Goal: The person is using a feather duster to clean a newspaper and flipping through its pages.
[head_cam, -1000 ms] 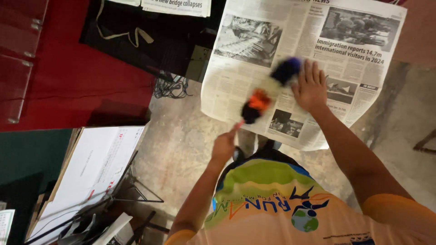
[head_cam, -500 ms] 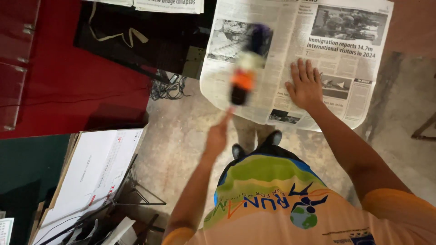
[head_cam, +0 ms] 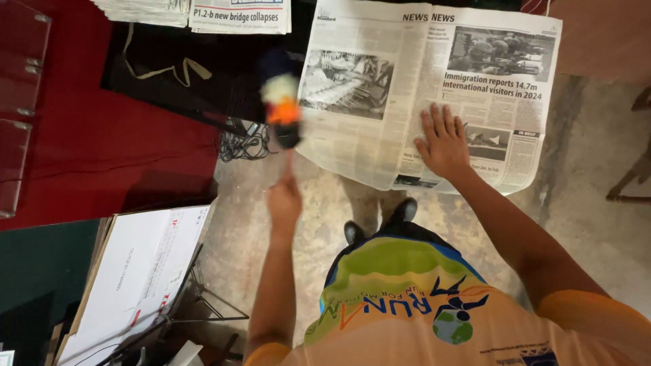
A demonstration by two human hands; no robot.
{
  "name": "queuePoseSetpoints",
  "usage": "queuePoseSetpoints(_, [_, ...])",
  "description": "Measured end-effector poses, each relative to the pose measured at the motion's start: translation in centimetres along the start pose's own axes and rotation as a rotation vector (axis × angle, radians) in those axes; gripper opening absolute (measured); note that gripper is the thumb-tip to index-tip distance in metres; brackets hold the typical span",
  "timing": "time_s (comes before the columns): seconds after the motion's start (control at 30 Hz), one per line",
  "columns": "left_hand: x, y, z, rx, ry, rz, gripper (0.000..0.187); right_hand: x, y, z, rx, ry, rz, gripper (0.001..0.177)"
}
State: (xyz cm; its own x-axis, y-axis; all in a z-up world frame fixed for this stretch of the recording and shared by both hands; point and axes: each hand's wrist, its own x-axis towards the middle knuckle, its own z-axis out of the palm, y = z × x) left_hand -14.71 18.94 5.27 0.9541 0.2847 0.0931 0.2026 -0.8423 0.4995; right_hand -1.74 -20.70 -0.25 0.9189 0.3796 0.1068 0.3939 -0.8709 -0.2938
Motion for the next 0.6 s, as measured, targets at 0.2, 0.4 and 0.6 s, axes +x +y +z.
queuePoseSetpoints(0.2, [-4.4,2.3,9.8,-0.27,-0.263,0.383,0.037,-0.6,-0.8,-0.5,-0.022,-0.031,0.017,0.07])
queuePoseSetpoints(0.4, [-0.4,-4.2,9.4,-0.096,-0.117,0.011,0.052,-1.0,-0.2,0.0,-0.033,-0.01,0.022,0.069])
queuePoseSetpoints(0.6, [4.0,1.0,3.1,-0.232,-0.001,0.056,0.052,-0.7,-0.1,0.0,-0.041,-0.031,0.032,0.068])
